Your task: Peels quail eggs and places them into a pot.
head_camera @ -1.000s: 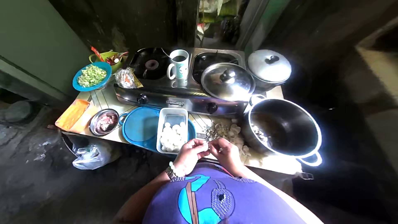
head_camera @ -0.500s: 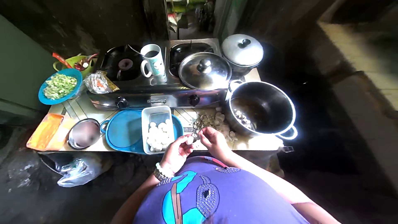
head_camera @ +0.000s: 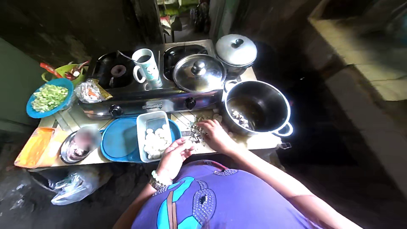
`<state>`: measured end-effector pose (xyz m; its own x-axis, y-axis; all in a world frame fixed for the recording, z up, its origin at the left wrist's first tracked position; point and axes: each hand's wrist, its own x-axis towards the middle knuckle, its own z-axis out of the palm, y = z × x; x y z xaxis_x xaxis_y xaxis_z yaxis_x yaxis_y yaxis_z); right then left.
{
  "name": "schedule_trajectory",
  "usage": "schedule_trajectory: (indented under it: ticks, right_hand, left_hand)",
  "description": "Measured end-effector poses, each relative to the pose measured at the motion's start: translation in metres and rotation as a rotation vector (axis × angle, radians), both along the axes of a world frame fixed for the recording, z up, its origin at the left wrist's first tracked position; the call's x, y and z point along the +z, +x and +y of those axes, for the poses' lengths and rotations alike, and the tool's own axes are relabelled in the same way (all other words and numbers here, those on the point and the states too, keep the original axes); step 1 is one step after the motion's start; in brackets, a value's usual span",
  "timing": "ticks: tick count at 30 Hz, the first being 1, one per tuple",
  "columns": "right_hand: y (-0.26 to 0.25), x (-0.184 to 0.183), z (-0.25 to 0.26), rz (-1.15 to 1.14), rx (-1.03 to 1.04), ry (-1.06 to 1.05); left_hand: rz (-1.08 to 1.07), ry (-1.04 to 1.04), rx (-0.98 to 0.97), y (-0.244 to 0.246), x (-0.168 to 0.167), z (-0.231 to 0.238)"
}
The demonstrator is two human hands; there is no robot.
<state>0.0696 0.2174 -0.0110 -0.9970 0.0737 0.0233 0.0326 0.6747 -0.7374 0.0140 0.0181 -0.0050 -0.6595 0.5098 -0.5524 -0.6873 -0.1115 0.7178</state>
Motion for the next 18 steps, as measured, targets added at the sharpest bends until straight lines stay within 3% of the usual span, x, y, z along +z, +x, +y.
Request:
schedule_trajectory:
  ticks: [4, 9, 14, 16, 18]
  right_hand:
    - [0.003, -0.002, -0.007, 0.045, 0.366, -0.127]
    - [0.001, -0.001, -0.008, 0.120, 0.369, -0.157]
    - [-0.009, 0.030, 0.084, -0.036, 0.040, -0.035]
    - [-0.014, 0.009, 0.146, -0.096, -0.226, 0.077]
    - [-0.008, -0.021, 0.195, -0.412, -0.471, 0.228]
  left_hand:
    - [0.121, -0.009, -0.087, -0.001, 0.002, 0.002]
    - [0.096, -0.019, -0.192, 0.000, 0.000, 0.000]
    - [0.054, -0.019, -0.173, -0.005, -0.005, -0.015]
    - [0.072, -0.060, -0.129, -0.005, -0.006, -0.024]
    - [0.098, -0.096, -0.080, -0.003, -0.006, -0.033]
